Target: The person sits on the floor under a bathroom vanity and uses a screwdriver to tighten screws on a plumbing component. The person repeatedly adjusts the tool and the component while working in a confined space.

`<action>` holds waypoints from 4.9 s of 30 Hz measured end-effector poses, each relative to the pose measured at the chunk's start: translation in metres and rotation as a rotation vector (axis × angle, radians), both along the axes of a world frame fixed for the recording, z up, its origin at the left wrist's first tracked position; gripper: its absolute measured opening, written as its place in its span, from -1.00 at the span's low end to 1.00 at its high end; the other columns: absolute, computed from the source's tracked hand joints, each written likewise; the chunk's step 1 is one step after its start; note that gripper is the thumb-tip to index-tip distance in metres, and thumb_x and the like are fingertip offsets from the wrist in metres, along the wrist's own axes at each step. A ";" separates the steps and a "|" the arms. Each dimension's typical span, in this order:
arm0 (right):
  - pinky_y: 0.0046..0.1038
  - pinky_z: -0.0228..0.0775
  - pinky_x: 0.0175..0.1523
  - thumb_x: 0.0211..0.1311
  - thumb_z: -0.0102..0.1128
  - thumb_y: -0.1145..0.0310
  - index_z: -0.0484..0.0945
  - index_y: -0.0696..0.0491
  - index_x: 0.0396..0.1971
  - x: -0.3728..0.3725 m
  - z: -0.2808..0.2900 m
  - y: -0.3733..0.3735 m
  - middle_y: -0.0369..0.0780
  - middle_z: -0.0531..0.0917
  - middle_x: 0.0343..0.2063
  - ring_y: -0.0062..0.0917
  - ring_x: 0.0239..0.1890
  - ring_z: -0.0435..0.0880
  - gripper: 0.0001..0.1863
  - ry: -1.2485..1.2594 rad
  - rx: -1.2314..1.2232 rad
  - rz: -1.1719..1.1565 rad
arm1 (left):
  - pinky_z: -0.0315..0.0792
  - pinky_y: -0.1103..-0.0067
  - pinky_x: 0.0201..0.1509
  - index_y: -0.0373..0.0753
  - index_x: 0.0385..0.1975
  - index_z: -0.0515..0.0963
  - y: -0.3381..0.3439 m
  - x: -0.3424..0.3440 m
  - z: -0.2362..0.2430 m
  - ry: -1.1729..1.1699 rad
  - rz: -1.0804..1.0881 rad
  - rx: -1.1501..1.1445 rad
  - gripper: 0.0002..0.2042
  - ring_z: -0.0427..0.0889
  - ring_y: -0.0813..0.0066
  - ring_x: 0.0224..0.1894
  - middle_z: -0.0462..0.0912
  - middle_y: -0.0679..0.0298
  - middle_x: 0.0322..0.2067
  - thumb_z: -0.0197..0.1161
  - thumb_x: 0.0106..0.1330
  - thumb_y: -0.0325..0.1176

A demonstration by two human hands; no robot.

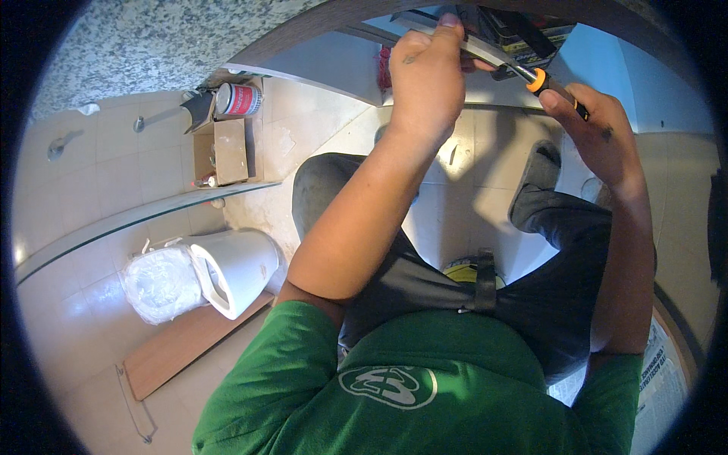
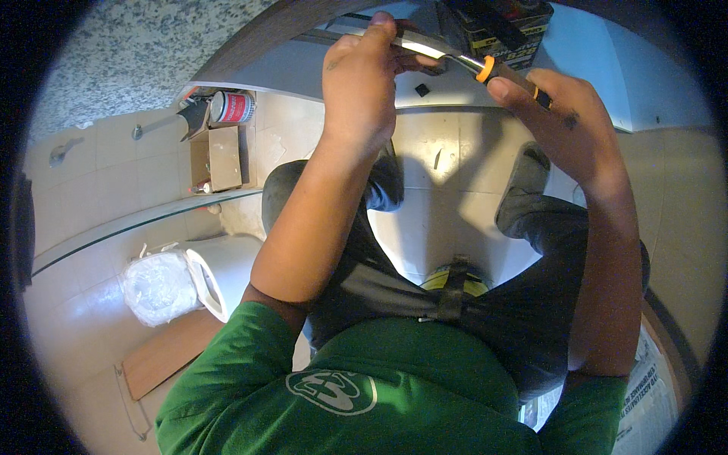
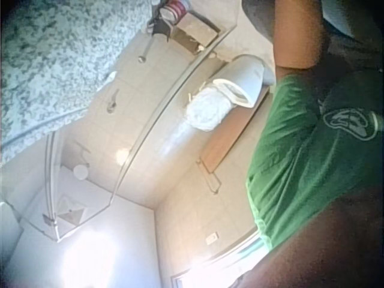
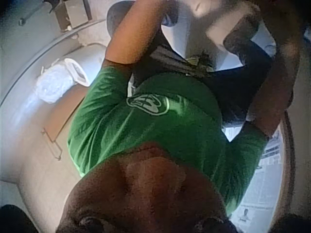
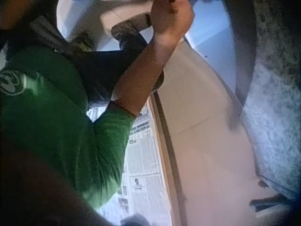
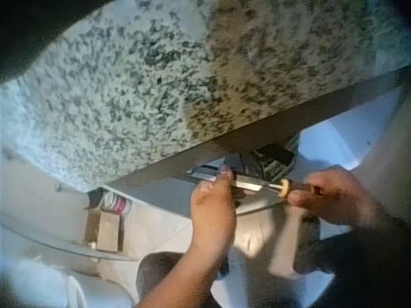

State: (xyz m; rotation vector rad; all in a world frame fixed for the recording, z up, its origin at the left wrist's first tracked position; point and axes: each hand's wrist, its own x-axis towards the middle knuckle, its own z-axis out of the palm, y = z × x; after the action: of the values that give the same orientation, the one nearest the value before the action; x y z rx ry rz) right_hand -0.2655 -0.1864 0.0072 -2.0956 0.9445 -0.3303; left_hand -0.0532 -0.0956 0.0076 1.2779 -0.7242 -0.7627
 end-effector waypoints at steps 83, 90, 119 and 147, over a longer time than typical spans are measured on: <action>-0.46 0.06 -0.45 0.35 0.15 -0.25 0.44 0.10 -0.60 0.008 -0.014 0.015 -0.40 0.31 -0.64 -0.66 -0.53 0.21 -0.35 -0.067 0.032 -0.066 | 0.28 0.56 -0.50 -0.31 -0.63 0.59 0.004 0.010 0.004 -0.102 -0.013 0.080 -0.61 0.39 0.63 -0.62 0.62 0.27 -0.68 0.13 0.48 -0.27; -0.39 0.17 -0.43 0.34 0.17 -0.22 0.47 0.14 -0.60 0.011 -0.004 0.017 -0.29 0.36 -0.67 -0.56 -0.55 0.28 -0.35 -0.021 -0.043 -0.053 | 0.33 0.57 -0.47 -0.34 -0.61 0.57 0.005 0.010 -0.006 -0.048 0.025 -0.052 -0.62 0.46 0.58 -0.60 0.64 0.24 -0.63 0.10 0.48 -0.31; -0.44 0.13 -0.44 0.36 0.15 -0.23 0.43 0.13 -0.60 0.011 -0.009 0.018 -0.35 0.32 -0.66 -0.63 -0.53 0.25 -0.34 -0.007 -0.041 -0.047 | 0.28 0.53 -0.53 -0.33 -0.70 0.56 0.006 0.014 -0.009 -0.111 0.012 -0.001 -0.57 0.40 0.56 -0.66 0.54 0.27 -0.74 0.12 0.46 -0.29; -0.32 0.24 -0.47 0.31 0.16 -0.24 0.52 0.16 -0.62 0.019 -0.005 0.022 -0.20 0.40 -0.75 -0.44 -0.66 0.36 -0.33 -0.046 -0.088 -0.057 | 0.57 0.48 -0.13 -0.48 -0.37 0.61 0.014 0.017 0.005 -0.085 -0.001 0.105 -0.68 0.71 0.30 -0.42 0.70 0.06 -0.47 0.09 0.48 -0.30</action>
State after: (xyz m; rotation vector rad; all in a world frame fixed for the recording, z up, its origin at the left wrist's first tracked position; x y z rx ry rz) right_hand -0.2462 -0.1649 0.0019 -2.1342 0.9801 -0.4546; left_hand -0.0359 -0.0815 0.0128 1.4116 -0.7616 -0.7587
